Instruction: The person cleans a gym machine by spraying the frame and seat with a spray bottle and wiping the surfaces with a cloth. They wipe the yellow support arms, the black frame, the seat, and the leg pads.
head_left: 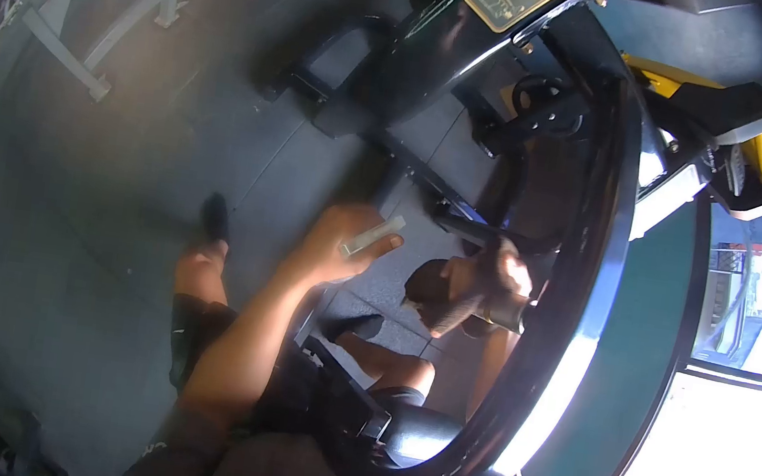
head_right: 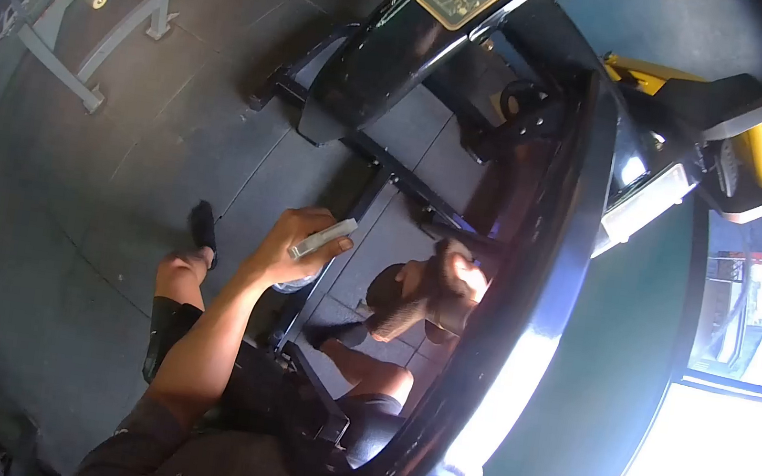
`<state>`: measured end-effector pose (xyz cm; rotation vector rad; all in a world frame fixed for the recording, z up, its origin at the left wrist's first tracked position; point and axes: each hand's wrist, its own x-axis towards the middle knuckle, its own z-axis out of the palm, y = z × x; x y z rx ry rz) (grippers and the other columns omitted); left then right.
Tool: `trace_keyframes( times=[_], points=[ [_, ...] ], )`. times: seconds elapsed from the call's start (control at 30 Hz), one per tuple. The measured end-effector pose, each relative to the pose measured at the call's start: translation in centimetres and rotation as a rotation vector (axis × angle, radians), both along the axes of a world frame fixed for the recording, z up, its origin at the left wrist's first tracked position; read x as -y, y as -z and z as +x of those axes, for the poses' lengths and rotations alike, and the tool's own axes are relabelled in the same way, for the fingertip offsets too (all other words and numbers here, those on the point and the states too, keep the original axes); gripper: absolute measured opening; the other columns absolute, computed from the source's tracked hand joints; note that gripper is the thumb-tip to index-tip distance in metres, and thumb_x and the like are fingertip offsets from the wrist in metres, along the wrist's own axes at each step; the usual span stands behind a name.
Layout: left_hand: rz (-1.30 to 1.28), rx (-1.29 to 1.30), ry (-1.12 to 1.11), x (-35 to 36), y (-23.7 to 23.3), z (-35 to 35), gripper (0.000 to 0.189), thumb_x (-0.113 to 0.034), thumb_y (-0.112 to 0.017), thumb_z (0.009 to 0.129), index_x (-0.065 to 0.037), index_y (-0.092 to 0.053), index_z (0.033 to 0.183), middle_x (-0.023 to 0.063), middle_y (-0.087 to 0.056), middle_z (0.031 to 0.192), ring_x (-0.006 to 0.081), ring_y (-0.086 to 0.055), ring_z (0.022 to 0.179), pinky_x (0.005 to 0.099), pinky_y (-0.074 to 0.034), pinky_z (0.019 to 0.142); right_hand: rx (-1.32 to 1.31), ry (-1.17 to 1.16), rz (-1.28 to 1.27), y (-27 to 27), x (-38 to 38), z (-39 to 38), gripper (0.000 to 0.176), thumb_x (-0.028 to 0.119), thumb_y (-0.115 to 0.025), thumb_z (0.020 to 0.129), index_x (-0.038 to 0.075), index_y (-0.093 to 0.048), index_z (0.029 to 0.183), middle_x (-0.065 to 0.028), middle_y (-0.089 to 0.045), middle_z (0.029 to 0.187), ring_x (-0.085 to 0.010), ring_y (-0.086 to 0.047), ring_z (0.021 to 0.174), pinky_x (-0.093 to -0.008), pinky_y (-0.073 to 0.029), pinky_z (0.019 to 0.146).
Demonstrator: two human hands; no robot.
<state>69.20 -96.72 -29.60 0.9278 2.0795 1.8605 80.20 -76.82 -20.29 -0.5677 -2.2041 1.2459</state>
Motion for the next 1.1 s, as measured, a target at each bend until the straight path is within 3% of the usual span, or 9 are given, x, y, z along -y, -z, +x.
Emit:
trace_keyframes(
  times=[0.13,0.3,0.37,0.4,0.6,0.77,0.9,1.0,1.1],
  points=[
    [-0.077,-0.064,-0.068,-0.4,1.7,0.2,0.034,-0.034,-0.077,0.085,-0.002,-0.068,0.079,0.0152,-0.065,0.076,0.0350,-0.063,0.067,0.0427,-0.048,0.060,-0.005,0.150,0.091,2.8,2.2,4.7,0.039,0.027,-0.068,0.090,0.002,-0.061,0.120,-0.0119,-0.065,0.116,-0.0223,-0.063,0.104,-0.0327,-0.051,0.091],
    [-0.054,-0.048,-0.022,-0.9,-0.1,0.5,0.028,-0.024,-0.071,0.089,0.000,-0.064,0.078,0.0130,-0.055,0.067,0.0258,-0.053,0.058,0.0387,-0.040,0.055,0.048,0.287,0.097,7.6,5.9,10.8,0.037,0.026,-0.070,0.090,0.002,-0.064,0.117,-0.0120,-0.067,0.114,-0.0224,-0.065,0.101,-0.0323,-0.052,0.089],
    [-0.093,-0.026,0.022,-0.6,-0.2,0.3,0.029,-0.025,-0.071,0.089,0.001,-0.064,0.078,0.0127,-0.055,0.066,0.0257,-0.053,0.057,0.0389,-0.040,0.055,0.047,0.311,0.117,7.4,5.9,11.0,0.036,0.025,-0.071,0.089,0.002,-0.065,0.116,-0.0120,-0.067,0.113,-0.0225,-0.065,0.100,-0.0322,-0.053,0.089],
    [-0.226,0.007,0.059,-0.3,0.3,0.0,0.025,-0.028,-0.075,0.086,-0.002,-0.071,0.086,0.0169,-0.067,0.080,0.0351,-0.065,0.070,0.0424,-0.050,0.063,0.031,0.312,0.138,7.1,5.6,10.3,0.036,0.025,-0.071,0.089,0.002,-0.065,0.116,-0.0120,-0.068,0.112,-0.0225,-0.066,0.100,-0.0321,-0.053,0.089],
    [-0.097,-0.089,-0.068,-0.7,0.5,-0.1,0.026,-0.026,-0.072,0.089,-0.001,-0.068,0.087,0.0156,-0.063,0.075,0.0307,-0.062,0.066,0.0398,-0.046,0.060,-0.051,0.339,0.214,2.4,4.3,4.2,0.033,0.023,-0.073,0.088,0.001,-0.068,0.112,-0.0121,-0.070,0.109,-0.0227,-0.068,0.097,-0.0317,-0.054,0.087],
    [-0.203,0.024,-0.009,-0.9,-0.3,0.5,0.027,-0.025,-0.068,0.092,0.000,-0.066,0.084,0.0145,-0.063,0.075,0.0286,-0.062,0.065,0.0381,-0.046,0.059,-0.006,0.232,0.077,9.4,3.9,3.1,0.033,0.024,-0.072,0.088,0.003,-0.068,0.113,-0.0114,-0.070,0.109,-0.0231,-0.067,0.097,-0.0337,-0.054,0.088],
    [-0.139,-0.094,-0.080,-0.9,2.1,0.3,0.029,-0.027,-0.068,0.093,0.001,-0.064,0.086,0.0129,-0.060,0.069,0.0283,-0.059,0.059,0.0382,-0.044,0.057,0.043,0.093,-0.299,12.2,3.9,4.8,0.033,0.025,-0.071,0.089,0.004,-0.067,0.114,-0.0107,-0.070,0.110,-0.0235,-0.067,0.099,-0.0359,-0.054,0.088],
    [-0.321,-0.192,-0.179,-0.4,6.9,0.4,0.022,-0.021,-0.069,0.092,0.000,-0.067,0.093,0.0128,-0.060,0.070,0.0263,-0.058,0.058,0.0374,-0.045,0.056,0.034,0.063,-1.019,12.9,1.7,7.4,0.033,0.025,-0.070,0.090,0.005,-0.066,0.115,-0.0101,-0.070,0.110,-0.0239,-0.066,0.100,-0.0375,-0.054,0.089],
    [-0.261,-0.231,-0.107,-0.1,3.0,0.8,0.018,-0.016,-0.069,0.091,-0.002,-0.070,0.103,0.0121,-0.060,0.070,0.0258,-0.058,0.059,0.0379,-0.046,0.057,-0.036,0.144,-1.623,15.9,-1.2,9.7,0.032,0.026,-0.069,0.090,0.006,-0.066,0.116,-0.0096,-0.069,0.111,-0.0242,-0.066,0.100,-0.0391,-0.053,0.089]
  ],
)
